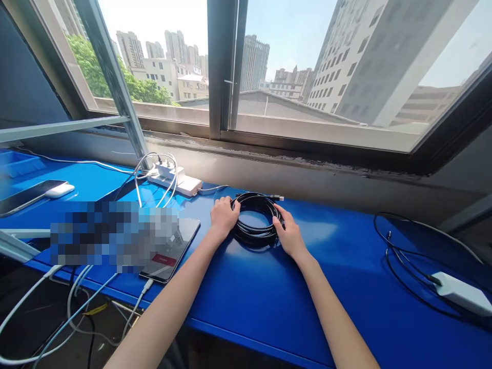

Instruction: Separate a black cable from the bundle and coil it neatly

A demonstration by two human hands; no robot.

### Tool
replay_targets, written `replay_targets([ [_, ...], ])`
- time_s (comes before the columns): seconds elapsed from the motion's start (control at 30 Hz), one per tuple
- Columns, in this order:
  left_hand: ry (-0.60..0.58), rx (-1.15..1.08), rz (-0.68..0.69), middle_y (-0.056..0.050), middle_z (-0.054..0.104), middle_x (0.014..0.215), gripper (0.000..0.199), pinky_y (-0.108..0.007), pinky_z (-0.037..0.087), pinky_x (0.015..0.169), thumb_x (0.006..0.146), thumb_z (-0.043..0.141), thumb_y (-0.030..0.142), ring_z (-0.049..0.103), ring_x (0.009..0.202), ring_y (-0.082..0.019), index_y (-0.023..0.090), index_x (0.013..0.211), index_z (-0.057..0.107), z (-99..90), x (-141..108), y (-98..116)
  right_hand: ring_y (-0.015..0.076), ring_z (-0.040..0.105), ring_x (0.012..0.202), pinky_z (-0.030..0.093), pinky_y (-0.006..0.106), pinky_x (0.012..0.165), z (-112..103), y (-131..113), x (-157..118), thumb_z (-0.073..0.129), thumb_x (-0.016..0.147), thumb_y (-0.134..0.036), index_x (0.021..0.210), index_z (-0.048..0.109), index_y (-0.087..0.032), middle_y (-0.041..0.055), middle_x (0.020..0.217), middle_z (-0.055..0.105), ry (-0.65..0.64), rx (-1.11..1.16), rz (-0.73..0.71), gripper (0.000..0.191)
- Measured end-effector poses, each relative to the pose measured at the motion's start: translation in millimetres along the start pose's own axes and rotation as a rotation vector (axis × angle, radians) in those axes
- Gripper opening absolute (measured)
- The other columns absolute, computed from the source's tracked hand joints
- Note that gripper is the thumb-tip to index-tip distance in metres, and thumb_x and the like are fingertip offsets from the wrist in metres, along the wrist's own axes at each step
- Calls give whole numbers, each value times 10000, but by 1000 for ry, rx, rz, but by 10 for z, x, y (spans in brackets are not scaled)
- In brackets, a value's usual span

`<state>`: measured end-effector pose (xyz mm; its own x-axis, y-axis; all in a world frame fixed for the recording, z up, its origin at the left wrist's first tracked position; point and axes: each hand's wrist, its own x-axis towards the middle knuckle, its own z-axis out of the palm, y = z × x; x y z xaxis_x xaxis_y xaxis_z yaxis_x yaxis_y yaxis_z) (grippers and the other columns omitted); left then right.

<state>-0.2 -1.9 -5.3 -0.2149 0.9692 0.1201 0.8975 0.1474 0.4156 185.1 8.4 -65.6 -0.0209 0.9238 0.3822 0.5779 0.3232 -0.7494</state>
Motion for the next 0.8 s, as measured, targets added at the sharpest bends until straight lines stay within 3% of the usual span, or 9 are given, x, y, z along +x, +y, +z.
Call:
replay_targets([
  [0.2, -18, 23, -68, -152, 495, 1225, 469, -335, 358, 958, 934, 348, 414, 417, 1178, -267, 86, 1229, 506, 24, -43, 72, 251, 546, 1063, 421, 421, 933, -10, -19, 5, 385, 774, -533, 1178, 533, -237, 84, 1148, 584, -1, -18, 8, 523],
  [0.47, -80, 62, -91, -200, 513, 1174, 504, -338, 374, 932, 922, 374, 437, 458, 1132, -291, 40, 1171, 561, -21, -48, 94, 253, 516, 1122, 405, 413, 946, -21, -123, 11, 385, 744, -463, 1159, 526, -227, 84, 1175, 583, -1, -39, 59, 498],
  [0.67, -72, 65, -52, -189, 518, 1158, 463, -325, 385, 927, 933, 352, 384, 462, 1130, -275, 42, 1159, 568, 14, -62, 118, 264, 603, 914, 441, 431, 840, -111, -308, 1, 452, 705, -350, 1111, 551, -238, 65, 1042, 647, 52, -112, 226, 433],
  [0.8, -100, 36, 18, -182, 535, 1104, 444, -319, 405, 896, 938, 338, 365, 494, 1085, -270, 42, 1113, 587, 73, -136, 223, 232, 618, 836, 459, 371, 764, -270, -373, 22, 515, 716, -300, 1070, 567, -227, 54, 981, 662, 151, -185, 369, 365],
])
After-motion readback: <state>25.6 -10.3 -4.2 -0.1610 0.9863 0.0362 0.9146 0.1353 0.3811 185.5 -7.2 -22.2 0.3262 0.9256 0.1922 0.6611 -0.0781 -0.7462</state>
